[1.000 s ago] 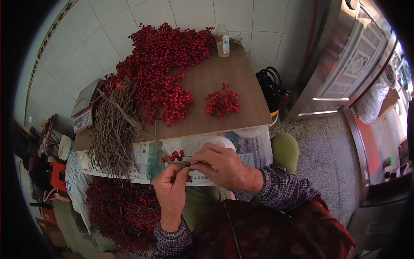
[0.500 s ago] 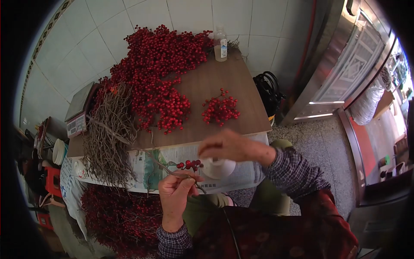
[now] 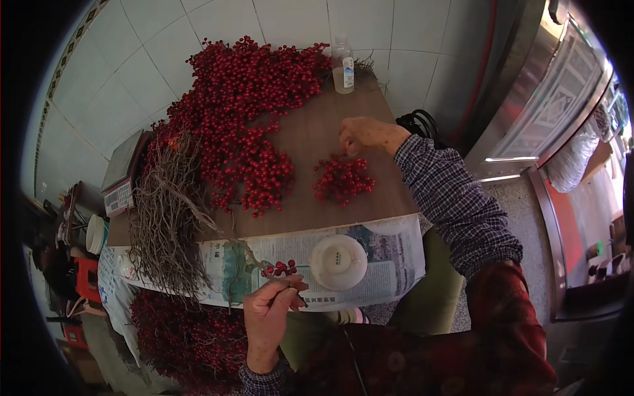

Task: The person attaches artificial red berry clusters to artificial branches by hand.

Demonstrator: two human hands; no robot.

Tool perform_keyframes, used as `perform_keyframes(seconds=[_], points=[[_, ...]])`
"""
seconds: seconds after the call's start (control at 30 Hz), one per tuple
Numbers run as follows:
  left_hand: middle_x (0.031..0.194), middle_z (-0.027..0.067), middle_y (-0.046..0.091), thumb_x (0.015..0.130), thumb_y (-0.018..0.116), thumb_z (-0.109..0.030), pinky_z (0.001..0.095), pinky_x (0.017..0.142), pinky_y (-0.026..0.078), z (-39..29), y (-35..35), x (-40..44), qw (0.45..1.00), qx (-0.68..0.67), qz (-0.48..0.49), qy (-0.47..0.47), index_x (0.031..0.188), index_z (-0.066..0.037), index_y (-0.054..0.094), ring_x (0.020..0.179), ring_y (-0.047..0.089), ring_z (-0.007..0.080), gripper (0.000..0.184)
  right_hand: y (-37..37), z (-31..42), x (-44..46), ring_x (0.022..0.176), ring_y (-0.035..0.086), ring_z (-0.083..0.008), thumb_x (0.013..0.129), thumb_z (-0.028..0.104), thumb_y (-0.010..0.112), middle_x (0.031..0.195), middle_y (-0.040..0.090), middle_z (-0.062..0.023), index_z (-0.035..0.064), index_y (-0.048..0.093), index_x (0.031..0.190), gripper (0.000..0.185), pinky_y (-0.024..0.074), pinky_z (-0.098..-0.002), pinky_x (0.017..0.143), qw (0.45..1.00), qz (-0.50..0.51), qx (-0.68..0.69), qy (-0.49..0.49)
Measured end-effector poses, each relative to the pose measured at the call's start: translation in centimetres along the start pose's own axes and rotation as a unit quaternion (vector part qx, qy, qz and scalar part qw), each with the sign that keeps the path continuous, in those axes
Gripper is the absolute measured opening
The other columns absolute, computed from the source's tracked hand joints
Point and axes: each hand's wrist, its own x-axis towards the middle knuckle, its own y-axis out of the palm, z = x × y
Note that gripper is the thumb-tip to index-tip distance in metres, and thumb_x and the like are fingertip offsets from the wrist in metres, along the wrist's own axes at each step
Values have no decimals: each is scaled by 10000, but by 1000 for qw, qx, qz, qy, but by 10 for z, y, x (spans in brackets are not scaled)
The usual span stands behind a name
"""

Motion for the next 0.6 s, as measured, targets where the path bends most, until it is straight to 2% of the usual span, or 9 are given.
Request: perform_keyframes(seconds=[0.07, 0.13, 0.17, 0.23, 0.33, 0.4, 0.47, 0.57, 0.6], points=[[948, 125, 706, 893, 580, 32, 218, 626, 510, 2, -3, 1, 1000, 13, 19, 9, 1013, 54, 672, 704, 645, 114, 152, -4, 0, -1, 1013, 597, -292, 714, 136, 726, 1127, 591, -116, 137, 744, 892, 179, 503, -390, 872, 1000, 8, 4, 3], [950, 129, 706, 892, 580, 39, 217, 632, 509, 4, -4, 0, 1000, 20, 17, 17, 1007, 55, 669, 725, 653, 124, 147, -15, 4, -12, 939, 650, -278, 722, 143, 731, 993, 688, -97, 73, 737, 897, 189, 525, -380, 822, 993, -113, -17, -42], [952, 132, 707, 890, 580, 46, 217, 638, 509, 4, -4, 0, 999, 28, 14, 26, 1002, 57, 667, 747, 661, 133, 142, -21, 6, -20, 939, 650, -278, 722, 143, 731, 993, 688, -97, 73, 737, 897, 189, 525, -380, 822, 993, -113, -18, -42], [955, 133, 707, 887, 582, 53, 218, 637, 506, 3, -3, -3, 999, 14, 2, 45, 984, 59, 668, 763, 665, 140, 129, -30, 13, -38, 867, 612, -232, 732, 168, 735, 1058, 606, -113, 25, 687, 779, 158, 505, -335, 772, 978, -168, 91, -84], [962, 133, 708, 882, 593, 56, 218, 628, 497, -3, -1, -6, 998, -1, -18, 56, 948, 60, 673, 777, 664, 135, 104, -32, 21, -61, 809, 605, -194, 764, 146, 719, 1096, 593, -132, -22, 654, 757, 181, 493, -300, 710, 961, -205, 169, -72], [968, 131, 709, 879, 602, 53, 217, 619, 491, -7, 0, -5, 999, -3, -33, 43, 932, 59, 678, 773, 658, 124, 92, -29, 42, -87, 810, 600, -179, 771, 124, 713, 1125, 587, -137, -28, 649, 753, 166, 491, -300, 710, 951, -205, 223, -57], [919, 90, 711, 874, 626, 34, 201, 610, 463, -8, 1, -3, 998, 43, -28, 31, 930, 57, 686, 743, 615, 71, 85, -24, 68, -117, 812, 595, -163, 778, 101, 707, 1154, 581, -142, -34, 644, 749, 152, 490, -299, 710, 938, -196, 283, -37], [843, 39, 700, 872, 647, 7, 180, 604, 431, -8, 5, 2, 991, 123, -36, 27, 931, 58, 691, 705, 556, 32, 90, 1, 99, -151, 915, 607, -159, 771, 58, 704, 1220, 566, -132, -32, 619, 727, 131, 495, -295, 767, 926, -195, 321, 24], [843, 39, 700, 872, 647, 7, 180, 604, 431, -9, 7, 4, 991, 129, -40, 13, 931, 58, 691, 705, 556, 32, 90, 13, 107, -160, 978, 605, -168, 767, 33, 698, 1239, 562, -131, -26, 599, 707, 130, 493, -292, 802, 928, -279, 247, -7]])
